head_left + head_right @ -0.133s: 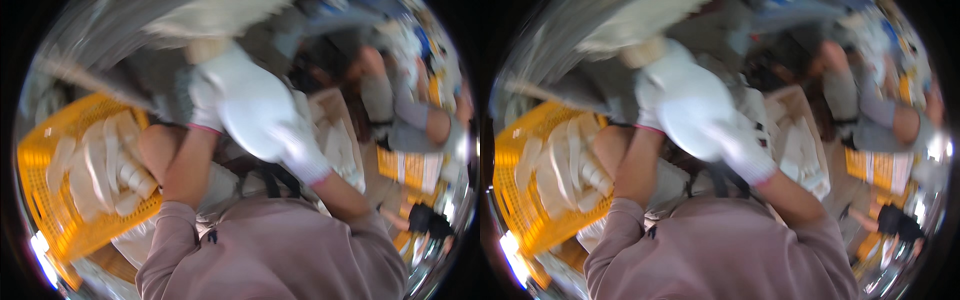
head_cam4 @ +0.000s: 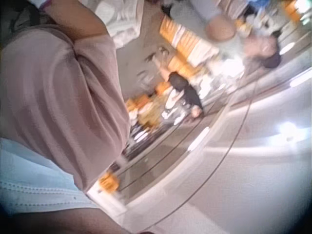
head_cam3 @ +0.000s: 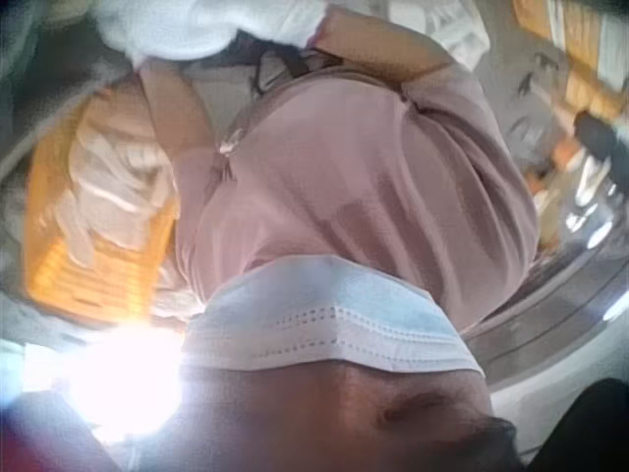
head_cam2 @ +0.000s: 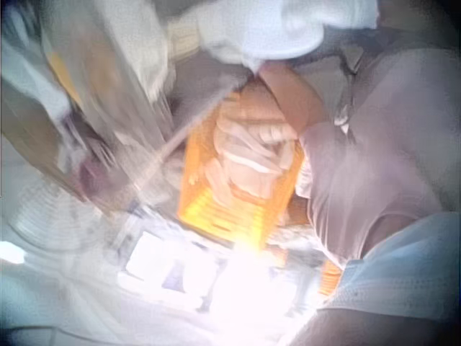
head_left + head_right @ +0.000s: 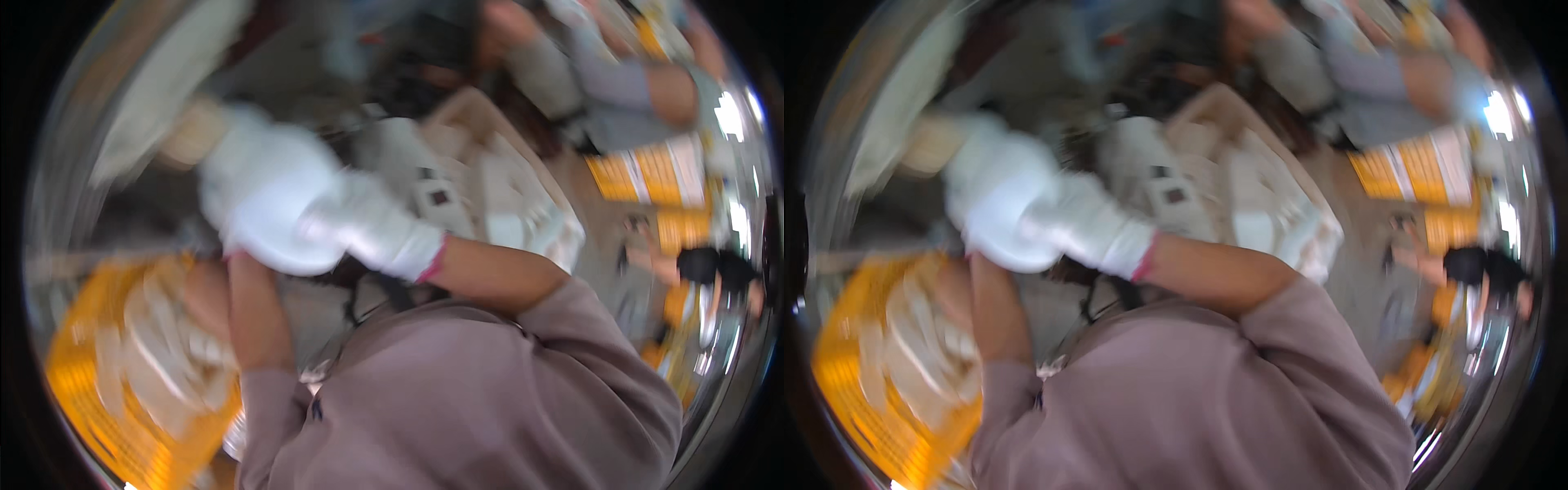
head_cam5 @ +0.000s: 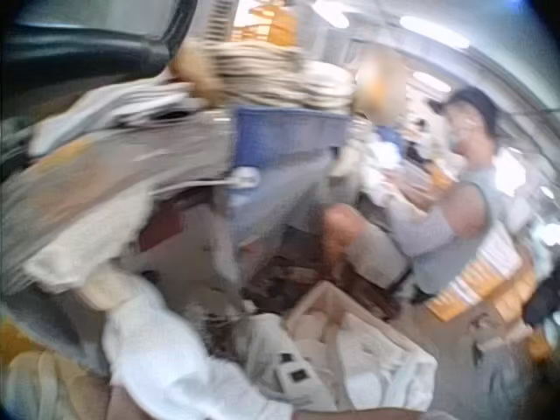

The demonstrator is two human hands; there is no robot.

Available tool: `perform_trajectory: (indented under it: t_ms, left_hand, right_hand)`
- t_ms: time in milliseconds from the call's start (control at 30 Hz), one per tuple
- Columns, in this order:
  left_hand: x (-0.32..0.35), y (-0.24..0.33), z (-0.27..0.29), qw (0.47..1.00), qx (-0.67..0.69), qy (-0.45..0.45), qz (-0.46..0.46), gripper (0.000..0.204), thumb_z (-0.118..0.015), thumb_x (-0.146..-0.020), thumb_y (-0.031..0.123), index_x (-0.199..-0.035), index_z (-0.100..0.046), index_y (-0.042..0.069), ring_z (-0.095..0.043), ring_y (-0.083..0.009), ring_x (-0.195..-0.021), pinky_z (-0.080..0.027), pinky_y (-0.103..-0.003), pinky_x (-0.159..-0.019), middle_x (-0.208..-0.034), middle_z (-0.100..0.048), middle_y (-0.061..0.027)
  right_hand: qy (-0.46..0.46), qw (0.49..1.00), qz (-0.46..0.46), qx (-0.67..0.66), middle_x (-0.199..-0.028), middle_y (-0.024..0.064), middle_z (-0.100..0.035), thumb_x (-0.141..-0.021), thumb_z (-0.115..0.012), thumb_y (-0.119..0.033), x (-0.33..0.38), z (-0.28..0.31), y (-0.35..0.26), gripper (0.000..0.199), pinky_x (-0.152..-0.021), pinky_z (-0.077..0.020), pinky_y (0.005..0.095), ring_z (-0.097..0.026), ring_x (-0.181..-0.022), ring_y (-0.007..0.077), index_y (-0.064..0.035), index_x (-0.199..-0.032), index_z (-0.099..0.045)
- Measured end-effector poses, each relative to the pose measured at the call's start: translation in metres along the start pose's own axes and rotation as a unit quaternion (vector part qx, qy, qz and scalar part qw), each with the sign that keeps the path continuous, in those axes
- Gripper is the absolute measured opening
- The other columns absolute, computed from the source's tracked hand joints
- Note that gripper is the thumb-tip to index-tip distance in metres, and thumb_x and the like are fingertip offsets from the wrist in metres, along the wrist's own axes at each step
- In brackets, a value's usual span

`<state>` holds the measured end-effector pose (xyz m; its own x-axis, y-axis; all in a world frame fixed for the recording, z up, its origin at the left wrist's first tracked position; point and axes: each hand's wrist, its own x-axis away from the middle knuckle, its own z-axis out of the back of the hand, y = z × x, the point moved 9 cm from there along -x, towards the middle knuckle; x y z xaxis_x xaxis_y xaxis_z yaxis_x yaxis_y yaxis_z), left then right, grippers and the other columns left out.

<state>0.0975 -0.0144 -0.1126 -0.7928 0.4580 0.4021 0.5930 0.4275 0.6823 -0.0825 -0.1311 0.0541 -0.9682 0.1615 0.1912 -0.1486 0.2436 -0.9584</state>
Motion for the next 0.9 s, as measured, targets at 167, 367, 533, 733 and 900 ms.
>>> perform_trajectory:
  t_ms: [167,367,533,733,900]
  left_hand:
    - [0.016,-0.021,-0.046,0.971,-0.192,-0.113,0.089,0.077,-0.047,-0.111,0.062,-0.156,-0.05,0.001,-0.068,-0.0279,-0.112,-0.057,-0.039,-0.098,-0.136,-0.066,-0.0188]
    - [0.021,-0.053,-0.046,0.945,-0.261,-0.1,0.171,0.053,-0.049,-0.115,0.046,-0.145,-0.06,0.003,-0.072,-0.0208,-0.099,-0.062,-0.036,-0.087,-0.122,-0.074,-0.0112]
    - [0.119,0.028,-0.063,0.776,-0.544,-0.165,-0.273,0.036,-0.067,-0.108,0.032,-0.129,-0.072,0.002,-0.074,-0.0339,-0.105,-0.059,-0.04,-0.094,-0.115,-0.077,-0.0177]
    - [0.252,0.228,0.121,0.54,-0.673,0.376,-0.337,0.035,-0.072,-0.097,0.023,-0.128,-0.074,0.008,-0.073,-0.0367,-0.102,-0.058,-0.045,-0.092,-0.109,-0.076,-0.0199]
    - [0.298,0.284,0.353,0.513,-0.683,0.52,0.001,0.103,-0.083,-0.081,0.051,-0.162,-0.039,0.004,-0.067,-0.0418,-0.125,-0.053,-0.05,-0.108,-0.135,-0.069,-0.0257]
  right_hand:
    - [0.183,0.978,-0.101,0.018,-0.114,0.01,-0.08,-0.095,-0.078,-0.013,0.117,0.138,0.049,0.032,-0.095,-0.0577,0.0325,-0.073,-0.105,0.0188,0.0033,-0.122,-0.078]
    - [0.533,0.832,-0.156,-0.005,-0.112,0.0095,-0.072,-0.103,-0.067,-0.017,0.377,0.288,0.197,0.026,-0.093,-0.0561,0.035,-0.067,-0.109,0.0197,-0.0047,-0.126,-0.072]
    - [0.417,0.816,-0.307,0.258,-0.106,0.0081,-0.072,-0.105,-0.065,-0.018,0.37,0.355,0.24,0.021,-0.087,-0.0555,0.035,-0.067,-0.102,0.0187,-0.0051,-0.12,-0.072]
    - [0.293,0.769,-0.373,0.428,-0.098,0.0064,-0.073,-0.107,-0.063,-0.021,0.352,0.468,0.21,0.018,-0.08,-0.0549,0.0351,-0.068,-0.094,0.0176,-0.0057,-0.111,-0.072]
    - [0.128,0.733,-0.314,0.59,-0.092,0.005,-0.073,-0.108,-0.061,-0.022,0.224,0.435,0.156,0.02,-0.074,-0.0544,0.0351,-0.068,-0.087,0.0166,-0.0061,-0.105,-0.072]
